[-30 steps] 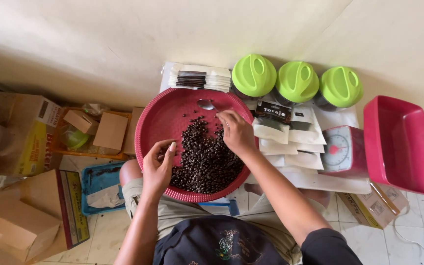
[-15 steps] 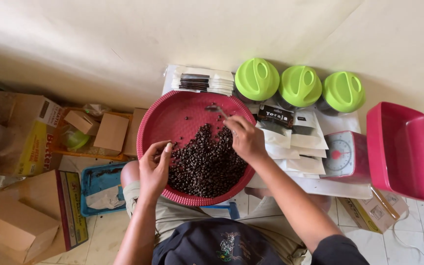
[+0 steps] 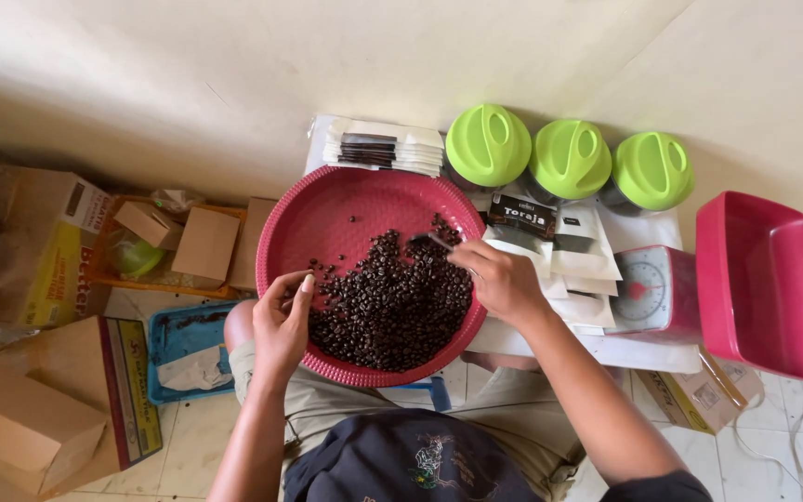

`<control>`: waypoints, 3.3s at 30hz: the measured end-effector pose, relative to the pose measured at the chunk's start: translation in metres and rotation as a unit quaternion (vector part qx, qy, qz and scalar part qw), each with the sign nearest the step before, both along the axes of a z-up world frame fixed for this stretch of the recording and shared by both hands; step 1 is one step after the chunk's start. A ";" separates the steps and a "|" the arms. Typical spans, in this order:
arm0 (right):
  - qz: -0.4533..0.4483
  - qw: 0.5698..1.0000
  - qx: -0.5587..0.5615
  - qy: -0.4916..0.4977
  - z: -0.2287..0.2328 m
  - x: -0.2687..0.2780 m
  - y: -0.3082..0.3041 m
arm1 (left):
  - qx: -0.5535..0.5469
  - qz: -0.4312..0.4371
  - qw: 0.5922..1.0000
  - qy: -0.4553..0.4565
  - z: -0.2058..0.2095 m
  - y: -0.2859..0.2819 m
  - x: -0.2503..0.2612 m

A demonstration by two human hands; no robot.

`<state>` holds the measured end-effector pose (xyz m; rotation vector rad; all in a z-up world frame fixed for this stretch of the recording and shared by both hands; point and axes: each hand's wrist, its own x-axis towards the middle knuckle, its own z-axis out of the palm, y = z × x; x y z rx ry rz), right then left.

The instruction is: Sort coffee beans by hand and with a spoon to remove defects from a tray

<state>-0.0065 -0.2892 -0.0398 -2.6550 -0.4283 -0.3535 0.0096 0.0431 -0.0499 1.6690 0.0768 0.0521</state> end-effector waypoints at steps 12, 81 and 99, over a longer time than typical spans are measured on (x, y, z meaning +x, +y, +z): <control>-0.005 0.993 -0.105 -0.050 0.016 0.018 -0.008 | -0.038 -0.040 0.998 -0.021 0.021 -0.032 0.006; 0.136 0.986 0.080 -0.053 -0.041 0.014 0.111 | 0.012 0.050 0.998 -0.023 0.018 0.012 -0.005; 0.159 0.982 0.091 -0.040 -0.055 0.030 0.114 | 0.017 0.079 0.996 -0.024 0.027 0.016 -0.008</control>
